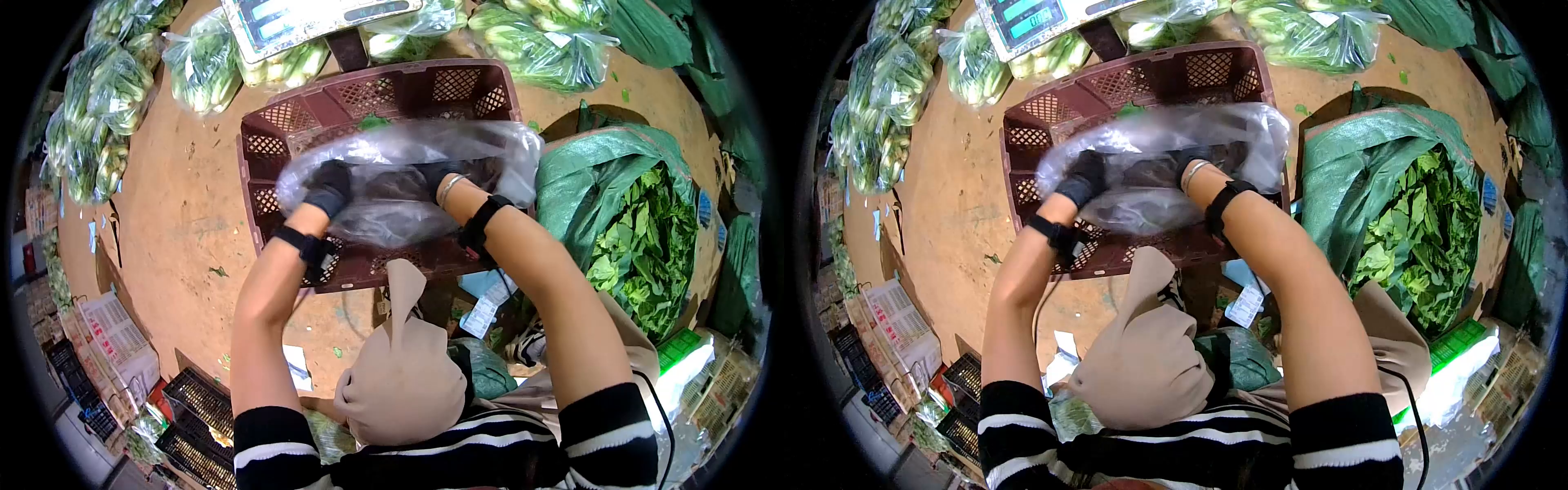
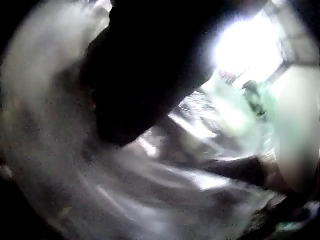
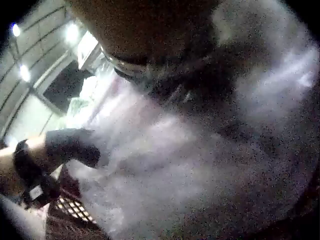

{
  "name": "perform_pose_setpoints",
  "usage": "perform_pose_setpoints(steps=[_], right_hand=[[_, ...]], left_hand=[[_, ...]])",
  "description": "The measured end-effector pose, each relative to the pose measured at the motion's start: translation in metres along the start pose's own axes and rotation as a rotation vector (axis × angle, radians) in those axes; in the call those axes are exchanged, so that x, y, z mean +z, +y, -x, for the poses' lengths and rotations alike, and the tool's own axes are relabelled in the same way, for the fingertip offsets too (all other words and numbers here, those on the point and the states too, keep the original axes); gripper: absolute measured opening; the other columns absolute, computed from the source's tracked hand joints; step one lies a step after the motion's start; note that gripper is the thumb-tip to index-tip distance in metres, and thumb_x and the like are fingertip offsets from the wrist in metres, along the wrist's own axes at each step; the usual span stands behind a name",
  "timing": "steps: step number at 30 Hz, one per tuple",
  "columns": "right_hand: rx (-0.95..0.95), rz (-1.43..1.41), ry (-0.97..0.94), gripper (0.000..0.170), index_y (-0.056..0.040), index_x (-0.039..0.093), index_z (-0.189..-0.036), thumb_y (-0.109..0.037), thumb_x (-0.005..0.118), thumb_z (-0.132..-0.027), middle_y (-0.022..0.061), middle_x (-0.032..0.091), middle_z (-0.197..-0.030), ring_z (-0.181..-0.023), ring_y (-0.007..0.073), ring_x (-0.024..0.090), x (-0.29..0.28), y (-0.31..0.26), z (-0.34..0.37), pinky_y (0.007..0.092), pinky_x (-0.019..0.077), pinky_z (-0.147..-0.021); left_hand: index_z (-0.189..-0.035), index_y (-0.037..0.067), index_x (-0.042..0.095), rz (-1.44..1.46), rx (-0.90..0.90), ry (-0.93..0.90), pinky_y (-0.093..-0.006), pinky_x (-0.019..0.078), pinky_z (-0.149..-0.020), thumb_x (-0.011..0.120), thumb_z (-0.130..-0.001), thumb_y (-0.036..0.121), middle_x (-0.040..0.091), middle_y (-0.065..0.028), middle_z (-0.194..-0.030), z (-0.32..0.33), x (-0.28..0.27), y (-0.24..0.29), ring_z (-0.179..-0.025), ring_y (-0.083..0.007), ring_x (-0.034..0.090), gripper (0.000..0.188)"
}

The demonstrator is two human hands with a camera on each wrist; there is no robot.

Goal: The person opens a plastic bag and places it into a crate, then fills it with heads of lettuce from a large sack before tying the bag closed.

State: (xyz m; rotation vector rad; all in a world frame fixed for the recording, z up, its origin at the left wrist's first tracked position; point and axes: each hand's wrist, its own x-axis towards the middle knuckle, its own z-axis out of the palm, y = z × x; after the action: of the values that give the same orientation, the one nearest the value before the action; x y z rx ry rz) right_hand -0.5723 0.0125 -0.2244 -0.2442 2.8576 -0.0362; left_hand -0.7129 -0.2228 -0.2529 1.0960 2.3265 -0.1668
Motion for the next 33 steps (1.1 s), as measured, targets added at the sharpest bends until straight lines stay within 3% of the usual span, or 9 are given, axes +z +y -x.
perform_pose_setpoints(steps=[7, 10, 12, 16, 19, 22, 25, 29, 33], right_hand=[[-0.352, -0.195, -0.375, 0.049, -0.0157, 0.044, -0.118, -0.027, 0.057, -0.072, 0.0139, 0.051, -0.11, -0.102, 0.027, 0.049, -0.09, 0.037, 0.003, 0.0332, 0.037, -0.088], [0.101, -0.934, -0.383, 0.062, -0.0133, 0.046, -0.116, -0.043, 0.065, -0.065, 0.0141, 0.055, -0.102, -0.093, 0.028, 0.053, -0.099, 0.047, -0.004, 0.0363, 0.0389, -0.085], [-0.361, -0.112, 0.365, 0.067, -0.0178, 0.043, -0.119, -0.043, 0.067, -0.061, 0.0099, 0.047, -0.118, -0.107, 0.0286, 0.045, -0.039, 0.069, -0.02, 0.0405, 0.0339, -0.09], [-0.059, -0.19, 0.017, 0.072, -0.0213, 0.032, -0.127, -0.039, 0.065, -0.066, 0.0048, 0.026, -0.134, -0.122, 0.0313, 0.024, -0.012, 0.054, -0.019, 0.0401, 0.0141, -0.102], [0.431, -1.35, 0.492, 0.074, -0.0164, 0.028, -0.129, -0.039, 0.063, -0.068, 0.0092, 0.024, -0.134, -0.123, 0.033, 0.022, 0.024, 0.049, -0.03, 0.0384, 0.0107, -0.102], [0.105, -0.159, 0.402, 0.069, -0.006, 0.025, -0.129, -0.035, 0.056, -0.074, 0.0161, 0.025, -0.132, -0.121, 0.0314, 0.027, -0.002, 0.049, -0.015, 0.0347, 0.0196, -0.101], [0.133, -0.403, 0.445, 0.062, -0.0039, 0.025, -0.128, -0.03, 0.05, -0.078, 0.0173, 0.027, -0.131, -0.119, 0.0302, 0.029, -0.052, 0.027, 0.01, 0.0349, 0.0232, -0.099], [0.137, -0.292, 0.004, 0.053, -0.0057, 0.03, -0.125, -0.021, 0.047, -0.077, 0.0224, 0.033, -0.124, -0.121, 0.0289, 0.028, -0.07, 0.003, 0.007, 0.0403, 0.0237, -0.098], [-0.073, -0.227, 0.054, 0.05, -0.0126, 0.029, -0.127, -0.023, 0.042, -0.08, 0.0169, 0.029, -0.13, -0.122, 0.0291, 0.025, -0.005, 0.004, -0.01, 0.0434, 0.0222, -0.098]], left_hand=[[-0.112, 0.009, 0.048, -0.023, -0.241, 0.01, -0.0371, 0.0365, -0.09, 0.072, -0.048, 0.044, 0.049, -0.0157, -0.112, 0.027, -0.026, 0.024, -0.103, -0.0298, 0.047, 0.077], [-0.116, 0.008, 0.045, 0.002, -0.268, 0.028, -0.0379, 0.0357, -0.09, 0.07, -0.052, 0.037, 0.042, -0.0162, -0.121, 0.018, -0.024, 0.029, -0.109, -0.0304, 0.042, 0.074], [-0.116, 0.011, 0.045, 0.075, -0.243, 0.148, -0.0379, 0.033, -0.092, 0.063, -0.063, 0.028, 0.04, -0.0148, -0.123, 0.02, -0.041, 0.045, -0.111, -0.0319, 0.039, 0.059], [-0.097, 0.008, 0.058, -0.106, 0.427, 0.513, -0.0376, 0.038, -0.085, 0.054, -0.069, 0.028, 0.058, -0.0125, -0.096, 0.02, -0.023, 0.06, -0.089, -0.0285, 0.055, 0.034], [-0.096, 0.01, 0.06, -0.202, 0.076, -0.072, -0.0399, 0.0355, -0.087, 0.053, -0.07, 0.031, 0.059, -0.0113, -0.095, 0.03, -0.042, 0.074, -0.092, -0.027, 0.054, 0.034], [-0.095, 0.011, 0.06, -0.191, 0.027, -0.189, -0.0472, 0.0317, -0.088, 0.049, -0.072, 0.029, 0.058, -0.0109, -0.099, 0.03, -0.047, 0.07, -0.092, -0.0273, 0.054, 0.032], [-0.101, 0.014, 0.057, -0.232, 0.024, -0.029, -0.0686, 0.0126, -0.085, 0.047, -0.075, 0.037, 0.061, -0.0096, -0.088, 0.026, -0.036, 0.065, -0.088, -0.0294, 0.055, 0.036], [-0.105, 0.007, 0.053, -0.186, -0.052, 0.39, -0.049, 0.036, -0.083, 0.053, -0.07, 0.048, 0.06, -0.0137, -0.086, 0.015, -0.032, 0.072, -0.088, -0.0295, 0.055, 0.054], [-0.125, 0.008, 0.031, 0.116, -0.139, 0.183, -0.0478, 0.0411, -0.078, 0.065, -0.063, 0.03, 0.038, -0.0181, -0.123, 0.021, -0.029, 0.069, -0.109, -0.0342, 0.041, 0.074]])
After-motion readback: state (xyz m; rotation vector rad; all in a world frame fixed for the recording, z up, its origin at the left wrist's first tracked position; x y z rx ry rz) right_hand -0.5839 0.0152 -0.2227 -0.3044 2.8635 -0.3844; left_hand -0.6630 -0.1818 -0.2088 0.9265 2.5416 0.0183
